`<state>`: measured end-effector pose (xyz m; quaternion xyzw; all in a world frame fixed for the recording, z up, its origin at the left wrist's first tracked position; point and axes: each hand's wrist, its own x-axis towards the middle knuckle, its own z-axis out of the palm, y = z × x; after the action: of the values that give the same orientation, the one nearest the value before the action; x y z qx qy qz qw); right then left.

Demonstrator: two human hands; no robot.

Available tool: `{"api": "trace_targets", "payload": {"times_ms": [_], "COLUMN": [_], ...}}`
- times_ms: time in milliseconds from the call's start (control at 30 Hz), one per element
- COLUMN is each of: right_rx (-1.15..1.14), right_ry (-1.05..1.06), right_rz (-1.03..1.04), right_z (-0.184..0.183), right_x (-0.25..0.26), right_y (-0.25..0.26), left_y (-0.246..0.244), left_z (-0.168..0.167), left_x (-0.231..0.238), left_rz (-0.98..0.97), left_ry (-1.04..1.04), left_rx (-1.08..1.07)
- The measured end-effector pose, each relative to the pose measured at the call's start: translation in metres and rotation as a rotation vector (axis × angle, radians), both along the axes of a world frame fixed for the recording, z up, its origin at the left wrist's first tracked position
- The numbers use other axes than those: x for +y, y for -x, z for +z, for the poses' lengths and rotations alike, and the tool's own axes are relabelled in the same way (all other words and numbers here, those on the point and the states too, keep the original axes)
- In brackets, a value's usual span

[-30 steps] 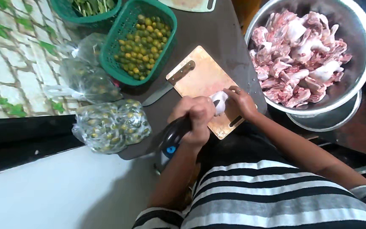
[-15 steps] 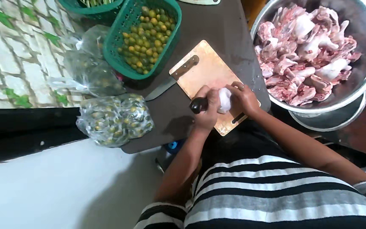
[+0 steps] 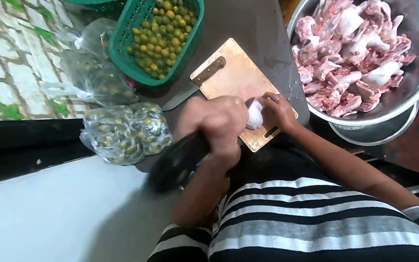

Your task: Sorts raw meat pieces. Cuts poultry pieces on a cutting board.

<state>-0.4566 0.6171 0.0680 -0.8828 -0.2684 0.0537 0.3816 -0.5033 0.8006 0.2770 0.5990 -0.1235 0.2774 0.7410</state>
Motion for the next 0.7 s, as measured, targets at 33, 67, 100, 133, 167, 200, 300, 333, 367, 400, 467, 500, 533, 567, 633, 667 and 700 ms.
{"api": "trace_targets", "payload": {"times_ms": [33,67,100,133,167,200,300,333,367,400,467,500,533,567,633,667,700], "right_rx": [-0.011,-0.017,-0.019,-0.022,-0.023,-0.016,-0.03,-0.031,-0.03,-0.031,-0.041,-0.051,-0.065,-0.075,-0.061,-0.063,-0.062], "right_ry": [-0.006,-0.013,-0.019,-0.027,-0.039,-0.042,-0.037,-0.036,-0.034,-0.033,-0.042,-0.049,-0.056,-0.058,-0.041,-0.04,-0.043], "right_rz": [0.003,0.012,0.023,0.033,0.028,0.022,0.021,0.021,0.024,0.027,0.037,0.042,0.043,0.038,0.043,0.047,0.047], "right_z": [-0.002,-0.003,-0.003,-0.003,-0.003,-0.003,-0.003,-0.004,-0.004,-0.004,-0.005,-0.006,-0.007,-0.007,-0.006,-0.005,-0.005], "right_x": [0.0,0.0,0.0,0.0,0.002,0.0,0.0,0.001,0.001,0.0,0.0,0.0,0.0,0.001,-0.003,-0.002,-0.001], "right_y": [-0.001,-0.001,0.0,0.0,-0.001,0.001,0.001,0.002,0.002,0.002,0.001,0.001,0.001,0.0,0.004,0.002,0.001], "left_y": [-0.005,-0.011,-0.014,-0.017,-0.019,-0.017,-0.01,-0.011,-0.012,-0.015,-0.021,-0.022,-0.023,-0.024,-0.02,-0.021,-0.021], "left_z": [-0.026,-0.059,-0.088,-0.102,-0.102,-0.094,-0.038,-0.022,-0.014,-0.019,-0.064,-0.088,-0.1,-0.101,-0.085,-0.068,-0.049], "left_x": [-0.004,-0.01,-0.015,-0.018,-0.018,-0.018,-0.003,0.001,0.001,-0.001,-0.008,-0.012,-0.014,-0.014,-0.008,-0.002,0.004], "left_rz": [0.034,0.073,0.083,0.072,0.046,0.019,-0.021,-0.027,-0.021,-0.001,0.069,0.087,0.088,0.067,0.028,0.019,0.009], "left_ry": [-0.022,-0.03,-0.03,-0.026,-0.026,-0.031,-0.037,-0.016,0.009,0.022,-0.045,-0.097,-0.139,-0.146,-0.076,-0.029,0.008], "left_rx": [0.068,0.146,0.214,0.256,0.266,0.266,0.151,0.091,0.057,0.065,0.171,0.22,0.256,0.267,0.25,0.218,0.166]}}
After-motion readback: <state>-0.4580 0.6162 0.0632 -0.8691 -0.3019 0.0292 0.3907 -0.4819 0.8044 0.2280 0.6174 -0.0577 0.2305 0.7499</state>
